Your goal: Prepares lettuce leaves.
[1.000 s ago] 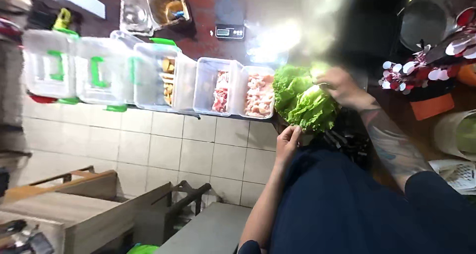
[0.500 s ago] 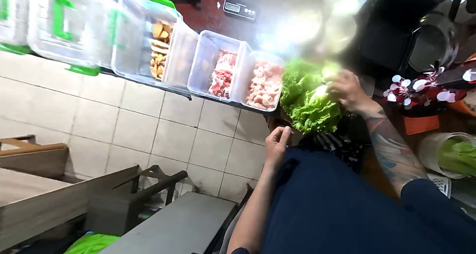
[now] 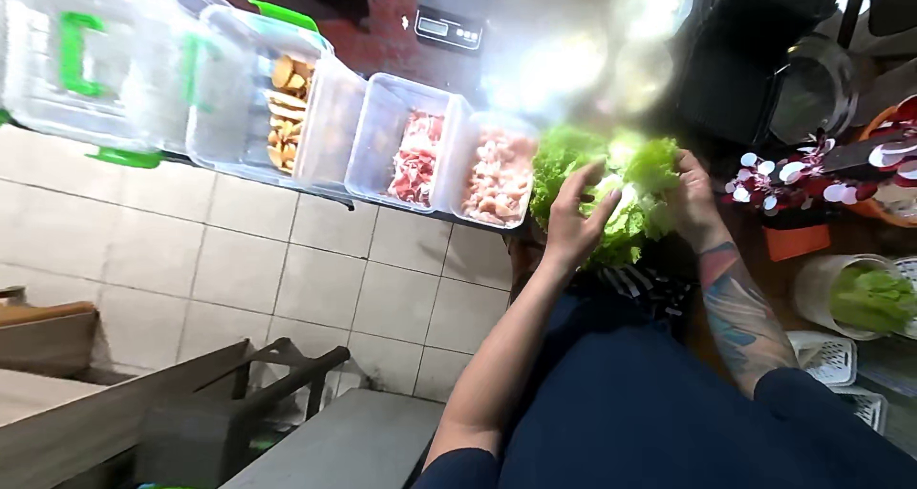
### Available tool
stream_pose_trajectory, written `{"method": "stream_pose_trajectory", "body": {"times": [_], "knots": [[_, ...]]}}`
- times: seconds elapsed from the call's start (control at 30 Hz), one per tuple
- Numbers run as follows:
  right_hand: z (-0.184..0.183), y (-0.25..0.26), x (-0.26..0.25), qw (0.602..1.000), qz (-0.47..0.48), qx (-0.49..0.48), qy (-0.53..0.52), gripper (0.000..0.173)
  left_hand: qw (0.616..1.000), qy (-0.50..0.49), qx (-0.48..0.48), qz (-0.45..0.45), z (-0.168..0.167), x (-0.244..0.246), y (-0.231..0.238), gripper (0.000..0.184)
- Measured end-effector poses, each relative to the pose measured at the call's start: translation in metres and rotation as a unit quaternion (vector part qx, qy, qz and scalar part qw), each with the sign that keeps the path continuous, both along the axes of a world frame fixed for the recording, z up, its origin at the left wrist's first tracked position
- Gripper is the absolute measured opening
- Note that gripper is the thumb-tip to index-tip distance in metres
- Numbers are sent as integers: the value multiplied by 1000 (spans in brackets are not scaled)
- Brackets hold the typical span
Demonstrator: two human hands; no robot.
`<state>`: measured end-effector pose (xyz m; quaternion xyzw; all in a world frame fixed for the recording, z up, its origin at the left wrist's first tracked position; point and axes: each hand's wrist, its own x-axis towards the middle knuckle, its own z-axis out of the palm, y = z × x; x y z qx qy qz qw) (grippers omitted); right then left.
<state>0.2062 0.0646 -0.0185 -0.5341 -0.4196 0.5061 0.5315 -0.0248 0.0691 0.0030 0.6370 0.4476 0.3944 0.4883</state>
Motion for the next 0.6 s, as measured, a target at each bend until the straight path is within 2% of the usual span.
{"method": "stream_pose_trajectory", "body": {"times": [0.07, 0.13, 0.2, 0.3, 0.33, 0.47, 0.6], "knots": [[3, 0, -3, 999, 25, -9, 36, 27, 999, -12, 9, -31, 0, 17, 24, 56], [-1, -1, -1, 998, 58, -5, 25, 28, 995, -34, -18, -88, -1, 28, 45, 66], [-10, 13, 5, 997, 59, -24, 47, 35, 990, -46, -55, -124, -5, 35, 64, 62], [-9, 19, 8, 993, 57, -58, 91, 68, 991, -18, -83, -102, -16, 46, 80, 59], [-10, 20, 9, 993, 68, -56, 82, 74, 991, -18, -94, -90, -20, 49, 81, 58], [-8, 23, 9, 997, 73, -27, -2, 80, 980, -68, -167, -78, -24, 53, 74, 46], [-11, 18, 11, 999, 19, 19, -27, 63, 952, -184, -230, -77, -25, 48, 65, 38]]}}
